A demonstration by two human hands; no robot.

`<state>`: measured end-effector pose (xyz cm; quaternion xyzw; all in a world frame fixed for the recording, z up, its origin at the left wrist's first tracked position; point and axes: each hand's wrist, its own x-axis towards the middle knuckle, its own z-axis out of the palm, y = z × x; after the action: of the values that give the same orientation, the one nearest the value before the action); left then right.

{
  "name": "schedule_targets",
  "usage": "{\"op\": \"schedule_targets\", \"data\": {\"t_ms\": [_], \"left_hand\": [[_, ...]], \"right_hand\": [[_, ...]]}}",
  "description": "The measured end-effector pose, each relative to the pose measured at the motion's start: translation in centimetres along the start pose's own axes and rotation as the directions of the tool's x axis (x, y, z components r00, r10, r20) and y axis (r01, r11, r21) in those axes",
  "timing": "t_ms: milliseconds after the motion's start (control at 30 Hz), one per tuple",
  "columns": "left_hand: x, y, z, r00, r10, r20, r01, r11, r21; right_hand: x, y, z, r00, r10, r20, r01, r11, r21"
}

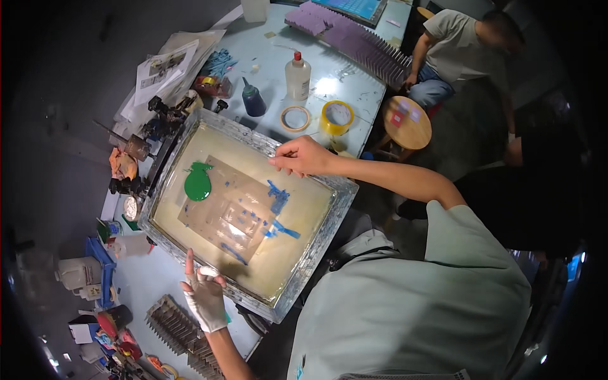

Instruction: The person pours green ink from a small container onto a screen printing frame and uses a squeegee to spread the ink across the mesh surface. The person wears a glove on their left hand and uses a blue cloth to wipe their fingers during the process.

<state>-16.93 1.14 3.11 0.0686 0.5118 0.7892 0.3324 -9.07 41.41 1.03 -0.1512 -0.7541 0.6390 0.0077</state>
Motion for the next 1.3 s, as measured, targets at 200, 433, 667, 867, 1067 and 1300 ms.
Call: {"op": "schedule_targets", "data": {"t_ms": [200,433,667,867,1067,1300], "left_hand": [[-2.1,-3.4,1.0,0.950,0.184,-0.254,-0.157,0.980,0.123],[-2.2,-6.6,3.5,0.779,0.418,-0.467,-0.191,0.868,0.458],[-2.5,-8.0,3.1,0.691,0.517,-0.506,-0.174,0.797,0.578],[-2.3,-7.8,3.3,0.714,0.454,-0.533,-0.143,0.839,0.524],[-2.6,-8.1,2.9,0.713,0.431,-0.553,-0.131,0.857,0.499],[-2.3,-7.2,3.1,0.792,0.442,-0.421,-0.205,0.842,0.499]], "right_hand": [[3.7,1.9,-5.9,0.992,-0.055,-0.115,0.072,0.987,0.145],[14.8,2.2,-9.6,0.855,-0.335,-0.396,0.398,0.913,0.085],[36.4,1.5,-9.6,0.859,-0.372,-0.352,0.245,0.902,-0.355],[46.5,7.9,-9.8,0.942,-0.315,-0.119,0.108,0.617,-0.779],[46.5,5.5,-11.4,0.941,-0.316,-0.120,0.097,0.591,-0.801],[36.2,-6.1,-12.5,0.931,-0.196,-0.308,0.196,0.980,-0.030]]}}
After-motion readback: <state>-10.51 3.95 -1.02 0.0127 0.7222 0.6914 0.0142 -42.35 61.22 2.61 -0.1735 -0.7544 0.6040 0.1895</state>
